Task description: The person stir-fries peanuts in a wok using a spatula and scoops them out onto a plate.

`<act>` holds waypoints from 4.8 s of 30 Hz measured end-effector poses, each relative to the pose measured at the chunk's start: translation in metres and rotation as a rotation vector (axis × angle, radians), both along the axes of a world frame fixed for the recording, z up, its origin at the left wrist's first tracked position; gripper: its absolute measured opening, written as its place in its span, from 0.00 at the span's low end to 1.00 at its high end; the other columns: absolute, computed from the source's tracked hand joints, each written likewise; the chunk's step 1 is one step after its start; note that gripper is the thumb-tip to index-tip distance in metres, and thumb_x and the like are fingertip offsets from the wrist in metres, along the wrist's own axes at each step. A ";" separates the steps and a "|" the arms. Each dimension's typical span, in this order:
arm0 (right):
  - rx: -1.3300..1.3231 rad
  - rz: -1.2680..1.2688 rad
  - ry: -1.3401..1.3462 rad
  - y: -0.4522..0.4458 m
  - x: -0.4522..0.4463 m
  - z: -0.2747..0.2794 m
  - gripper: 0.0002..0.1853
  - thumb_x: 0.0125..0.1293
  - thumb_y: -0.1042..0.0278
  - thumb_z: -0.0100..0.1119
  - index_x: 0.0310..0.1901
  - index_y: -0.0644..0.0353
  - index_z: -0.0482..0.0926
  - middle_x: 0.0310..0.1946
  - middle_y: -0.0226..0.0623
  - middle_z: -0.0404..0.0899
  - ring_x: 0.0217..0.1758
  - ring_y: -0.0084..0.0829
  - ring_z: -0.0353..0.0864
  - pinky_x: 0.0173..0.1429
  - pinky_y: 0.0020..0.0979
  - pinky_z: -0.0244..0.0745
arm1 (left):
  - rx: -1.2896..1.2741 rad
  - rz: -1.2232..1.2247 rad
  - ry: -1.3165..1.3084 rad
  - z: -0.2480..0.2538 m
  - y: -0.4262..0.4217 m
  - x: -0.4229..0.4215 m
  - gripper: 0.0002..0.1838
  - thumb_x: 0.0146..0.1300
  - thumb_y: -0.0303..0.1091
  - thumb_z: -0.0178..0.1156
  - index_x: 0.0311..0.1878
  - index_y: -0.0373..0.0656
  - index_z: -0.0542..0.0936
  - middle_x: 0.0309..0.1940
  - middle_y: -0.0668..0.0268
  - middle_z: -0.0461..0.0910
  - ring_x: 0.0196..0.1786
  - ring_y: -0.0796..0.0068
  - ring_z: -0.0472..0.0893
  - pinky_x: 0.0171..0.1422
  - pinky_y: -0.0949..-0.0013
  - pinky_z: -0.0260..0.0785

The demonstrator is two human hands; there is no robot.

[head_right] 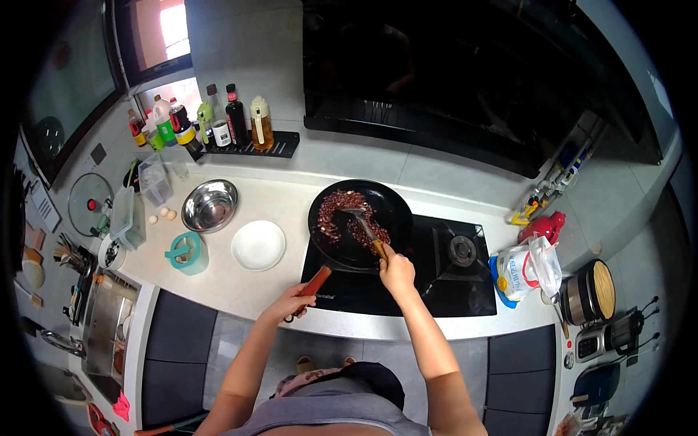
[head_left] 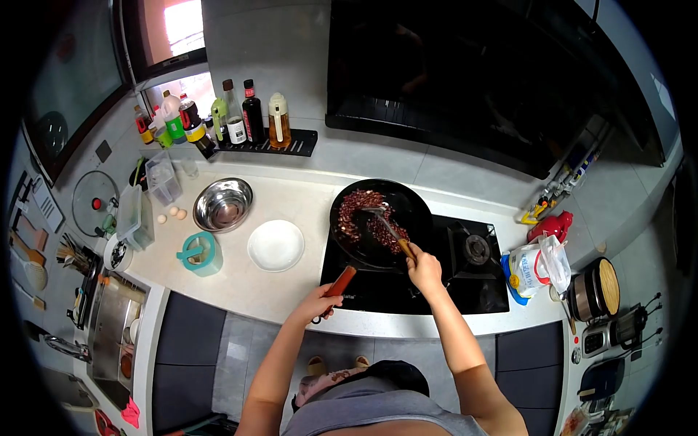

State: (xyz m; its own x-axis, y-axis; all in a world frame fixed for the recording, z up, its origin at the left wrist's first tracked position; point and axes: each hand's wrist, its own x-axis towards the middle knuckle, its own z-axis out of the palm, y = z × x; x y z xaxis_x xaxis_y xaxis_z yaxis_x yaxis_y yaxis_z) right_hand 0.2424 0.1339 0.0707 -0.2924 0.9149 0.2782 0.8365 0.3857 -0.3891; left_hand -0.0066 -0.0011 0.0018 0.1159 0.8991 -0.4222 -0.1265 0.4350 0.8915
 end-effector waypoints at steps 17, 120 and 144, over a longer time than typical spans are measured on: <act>-0.034 0.014 -0.330 -0.032 0.077 0.070 0.17 0.52 0.67 0.59 0.47 0.49 0.81 0.29 0.47 0.80 0.33 0.46 0.80 0.39 0.42 0.75 | -0.006 -0.009 0.011 -0.002 0.002 -0.001 0.16 0.60 0.32 0.58 0.51 0.42 0.70 0.29 0.67 0.75 0.19 0.82 0.71 0.19 0.76 0.62; 0.142 -0.005 -0.109 0.007 0.047 0.013 0.18 0.49 0.70 0.62 0.45 0.47 0.82 0.26 0.42 0.78 0.28 0.42 0.80 0.34 0.39 0.77 | 0.006 -0.016 0.004 -0.003 0.002 -0.003 0.18 0.61 0.31 0.57 0.53 0.41 0.69 0.29 0.66 0.74 0.18 0.81 0.70 0.18 0.76 0.61; 0.009 -0.028 -0.015 -0.017 0.000 0.012 0.16 0.53 0.66 0.62 0.46 0.52 0.81 0.27 0.47 0.80 0.32 0.46 0.81 0.38 0.41 0.76 | 0.010 -0.012 -0.004 -0.001 0.001 -0.002 0.18 0.60 0.32 0.58 0.52 0.41 0.70 0.29 0.66 0.75 0.19 0.82 0.71 0.19 0.76 0.62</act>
State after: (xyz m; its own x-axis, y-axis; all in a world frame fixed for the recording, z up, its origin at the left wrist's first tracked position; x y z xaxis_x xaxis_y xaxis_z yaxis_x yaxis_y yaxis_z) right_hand 0.2422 0.1173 0.0831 -0.2707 0.9203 0.2826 0.8530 0.3653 -0.3726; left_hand -0.0090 -0.0004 0.0006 0.1281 0.9017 -0.4128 -0.1251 0.4276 0.8952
